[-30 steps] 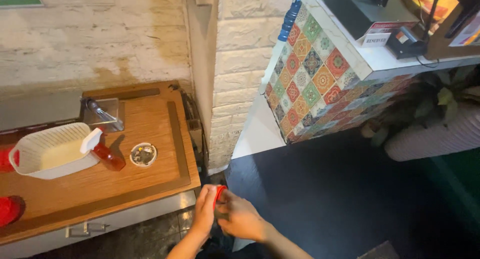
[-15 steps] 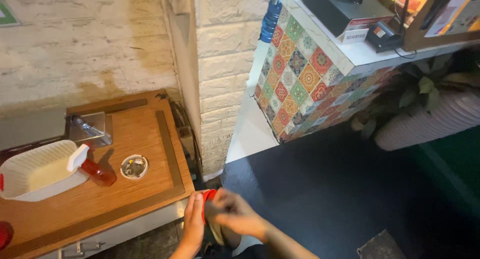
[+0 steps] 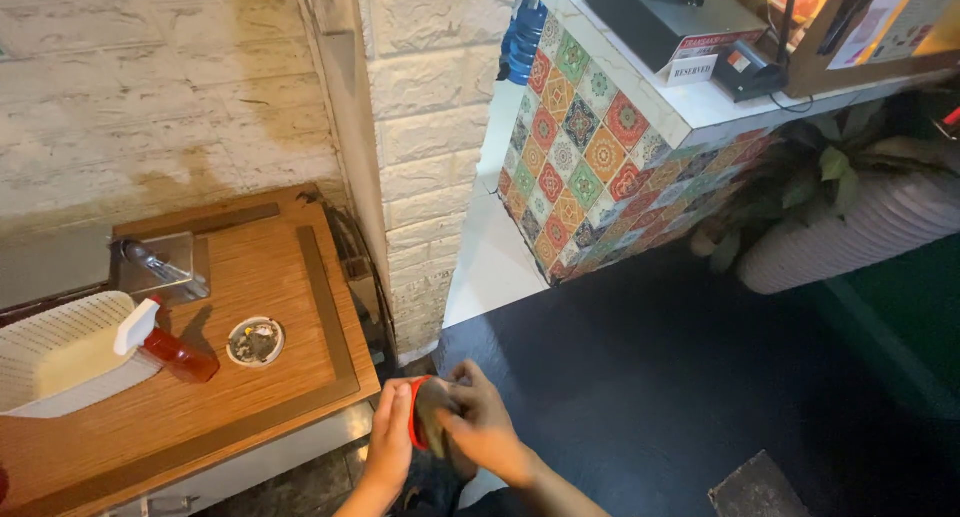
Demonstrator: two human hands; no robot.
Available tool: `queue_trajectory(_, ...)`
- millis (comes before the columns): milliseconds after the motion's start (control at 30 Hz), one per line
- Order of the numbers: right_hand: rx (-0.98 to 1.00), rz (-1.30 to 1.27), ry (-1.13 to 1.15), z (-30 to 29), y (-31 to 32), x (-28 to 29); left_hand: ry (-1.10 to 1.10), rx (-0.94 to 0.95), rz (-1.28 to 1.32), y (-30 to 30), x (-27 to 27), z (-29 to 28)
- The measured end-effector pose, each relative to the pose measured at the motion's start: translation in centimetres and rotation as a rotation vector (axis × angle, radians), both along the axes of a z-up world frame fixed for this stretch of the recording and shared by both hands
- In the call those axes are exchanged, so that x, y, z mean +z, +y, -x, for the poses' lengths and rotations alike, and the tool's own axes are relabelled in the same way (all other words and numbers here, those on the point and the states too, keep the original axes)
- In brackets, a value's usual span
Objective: Clean small condiment containers using a cloth.
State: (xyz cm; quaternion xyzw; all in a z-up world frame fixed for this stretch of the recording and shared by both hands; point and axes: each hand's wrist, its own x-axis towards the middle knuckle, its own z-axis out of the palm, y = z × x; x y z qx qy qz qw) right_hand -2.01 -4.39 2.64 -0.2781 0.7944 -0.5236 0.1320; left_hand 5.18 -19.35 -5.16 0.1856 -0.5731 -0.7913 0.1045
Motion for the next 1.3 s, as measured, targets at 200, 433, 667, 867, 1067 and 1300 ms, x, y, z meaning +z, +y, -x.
queue_trajectory(200, 0.155, 0.246, -0.018, 0.2, 0.1, 0.4, 0.002, -0.006, 0.028, 0.0, 1.1, 0.3)
queue_trajectory(433, 0.241, 0.157, -0.194, 0.1, -0.1, 3.1, 0.014, -0.045, 0.095, 0.0, 3.2, 0.6)
queue_trajectory(667, 0.096, 0.108, -0.14, 0.7, -0.4, 4.2, 0.014, 0.007, 0.095, 0.0, 2.9, 1.6)
queue_trajectory(867, 0.204, 0.13, -0.197, 1.2, -0.1, 2.4, 0.039, 0.009, 0.06, -0.2, 2.0, 1.7)
queue_trajectory(1067, 0.239, 0.046, -0.138, 1.2, 0.4, 1.2, 0.017, 0.007, 0.058, -0.3, 1.4, 1.9)
queue_trajectory(1300, 0.225, 0.059, -0.361, 0.5, -1.1, 8.1, -0.005, 0.018, 0.059, -0.4, 0.9, 2.7)
